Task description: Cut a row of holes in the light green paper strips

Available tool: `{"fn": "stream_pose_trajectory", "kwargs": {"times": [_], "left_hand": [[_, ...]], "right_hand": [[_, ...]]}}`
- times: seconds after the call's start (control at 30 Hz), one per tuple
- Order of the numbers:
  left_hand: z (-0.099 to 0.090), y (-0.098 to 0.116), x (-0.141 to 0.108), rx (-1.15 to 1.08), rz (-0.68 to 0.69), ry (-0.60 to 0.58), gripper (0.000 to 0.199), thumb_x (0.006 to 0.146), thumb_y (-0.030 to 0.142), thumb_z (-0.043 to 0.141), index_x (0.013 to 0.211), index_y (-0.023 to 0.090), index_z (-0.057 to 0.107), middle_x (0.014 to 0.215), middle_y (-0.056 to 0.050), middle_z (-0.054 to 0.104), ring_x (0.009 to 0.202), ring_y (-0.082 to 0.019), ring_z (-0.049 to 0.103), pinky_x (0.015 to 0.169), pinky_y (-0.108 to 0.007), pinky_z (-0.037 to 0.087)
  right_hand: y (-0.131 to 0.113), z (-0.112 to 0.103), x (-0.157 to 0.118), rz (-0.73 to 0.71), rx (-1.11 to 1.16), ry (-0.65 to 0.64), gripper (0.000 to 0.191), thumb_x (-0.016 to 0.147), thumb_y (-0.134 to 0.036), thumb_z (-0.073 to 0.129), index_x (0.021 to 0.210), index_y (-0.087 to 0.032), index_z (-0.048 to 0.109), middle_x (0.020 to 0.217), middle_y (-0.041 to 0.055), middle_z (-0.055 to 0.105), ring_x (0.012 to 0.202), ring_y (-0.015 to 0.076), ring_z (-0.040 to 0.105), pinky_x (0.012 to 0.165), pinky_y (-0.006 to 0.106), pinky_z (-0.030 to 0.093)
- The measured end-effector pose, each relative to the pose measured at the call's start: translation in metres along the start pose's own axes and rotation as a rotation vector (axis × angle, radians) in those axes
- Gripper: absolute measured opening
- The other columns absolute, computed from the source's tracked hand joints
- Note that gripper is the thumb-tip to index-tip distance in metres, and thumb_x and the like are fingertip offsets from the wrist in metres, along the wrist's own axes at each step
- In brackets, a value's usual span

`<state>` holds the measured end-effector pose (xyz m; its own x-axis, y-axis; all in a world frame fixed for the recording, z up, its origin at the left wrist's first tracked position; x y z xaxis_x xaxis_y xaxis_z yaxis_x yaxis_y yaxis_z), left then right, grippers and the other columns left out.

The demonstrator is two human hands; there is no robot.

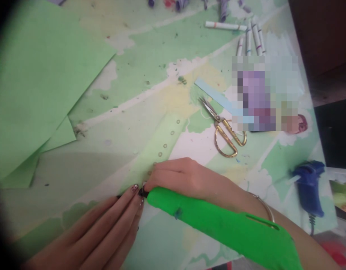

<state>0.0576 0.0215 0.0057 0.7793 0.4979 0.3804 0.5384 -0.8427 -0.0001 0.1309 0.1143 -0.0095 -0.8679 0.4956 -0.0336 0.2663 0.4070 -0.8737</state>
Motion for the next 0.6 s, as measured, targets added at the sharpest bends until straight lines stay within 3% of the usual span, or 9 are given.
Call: {"fn": "stream_pose_trajectory", "kwargs": {"times": [0.6], "left_hand": [[-0.0016, -0.0003, 0.0022, -0.008, 0.008, -0.038, 0.03, 0.085, 0.014, 0.036, 0.093, 0.011, 0.065, 0.105, -0.008, 0.069, 0.102, -0.026, 0.062, 0.088, -0.038, 0.045]], "right_hand": [[0.0011, -0.0001, 0.0014, 0.062, 0.028, -0.016, 0.016, 0.094, -0.017, 0.047, 0.101, -0.014, 0.061, 0.097, 0.0074, 0.065, 0.09, 0.013, 0.062, 0.08, 0.023, 0.051]]}}
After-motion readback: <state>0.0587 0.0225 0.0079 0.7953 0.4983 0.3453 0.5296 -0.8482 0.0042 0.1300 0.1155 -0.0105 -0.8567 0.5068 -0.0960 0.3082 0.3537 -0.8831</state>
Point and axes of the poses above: each hand's wrist, its own x-axis towards the middle knuckle, its own z-axis out of the palm, y = z × x, the point moved 9 cm from there along x, towards the middle knuckle
